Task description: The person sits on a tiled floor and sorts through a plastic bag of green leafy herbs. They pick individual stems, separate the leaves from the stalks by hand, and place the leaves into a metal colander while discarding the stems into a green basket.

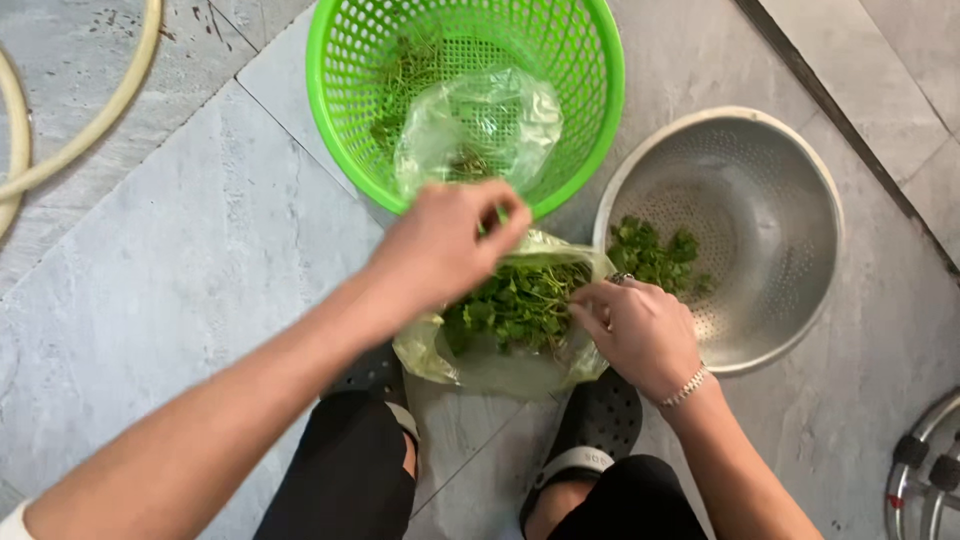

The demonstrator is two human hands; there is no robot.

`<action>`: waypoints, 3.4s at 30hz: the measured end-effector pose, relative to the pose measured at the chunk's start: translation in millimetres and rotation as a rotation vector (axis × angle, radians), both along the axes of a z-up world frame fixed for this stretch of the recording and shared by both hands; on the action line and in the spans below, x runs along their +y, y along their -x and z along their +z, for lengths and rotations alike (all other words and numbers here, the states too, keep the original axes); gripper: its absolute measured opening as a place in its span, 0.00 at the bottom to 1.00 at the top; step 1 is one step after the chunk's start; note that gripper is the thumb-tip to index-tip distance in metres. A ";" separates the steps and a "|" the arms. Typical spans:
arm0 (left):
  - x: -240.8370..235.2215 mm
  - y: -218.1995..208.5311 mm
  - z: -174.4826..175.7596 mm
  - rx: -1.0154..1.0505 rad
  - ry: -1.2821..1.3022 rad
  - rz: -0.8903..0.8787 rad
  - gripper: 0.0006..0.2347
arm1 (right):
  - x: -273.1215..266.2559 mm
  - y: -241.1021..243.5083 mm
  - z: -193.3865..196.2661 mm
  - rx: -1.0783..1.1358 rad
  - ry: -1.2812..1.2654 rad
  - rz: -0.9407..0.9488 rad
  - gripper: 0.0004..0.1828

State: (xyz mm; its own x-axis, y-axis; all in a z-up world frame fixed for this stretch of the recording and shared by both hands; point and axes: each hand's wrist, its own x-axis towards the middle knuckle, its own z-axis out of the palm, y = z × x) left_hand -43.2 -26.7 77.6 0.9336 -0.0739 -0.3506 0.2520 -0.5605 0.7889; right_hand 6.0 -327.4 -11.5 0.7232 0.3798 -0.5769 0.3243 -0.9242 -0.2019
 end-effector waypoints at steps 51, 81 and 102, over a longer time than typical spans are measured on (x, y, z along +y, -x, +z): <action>-44.9 51.7 -27.0 -0.464 -0.130 -0.143 0.05 | -34.8 33.0 63.1 0.266 -0.886 -0.487 0.05; -39.1 39.7 -66.5 0.111 0.822 0.213 0.10 | -46.4 32.2 54.2 0.414 -0.913 -0.622 0.07; -66.8 20.9 -63.7 -0.089 0.358 -0.036 0.05 | -60.0 27.2 50.5 0.396 -0.856 -0.628 0.08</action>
State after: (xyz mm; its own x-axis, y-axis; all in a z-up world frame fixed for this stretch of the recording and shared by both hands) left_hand -64.1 -93.5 13.9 0.9539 -0.2104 -0.2141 0.1587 -0.2520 0.9546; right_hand -21.3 -387.4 38.9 0.7495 0.3938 -0.5322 -0.3755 -0.4091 -0.8316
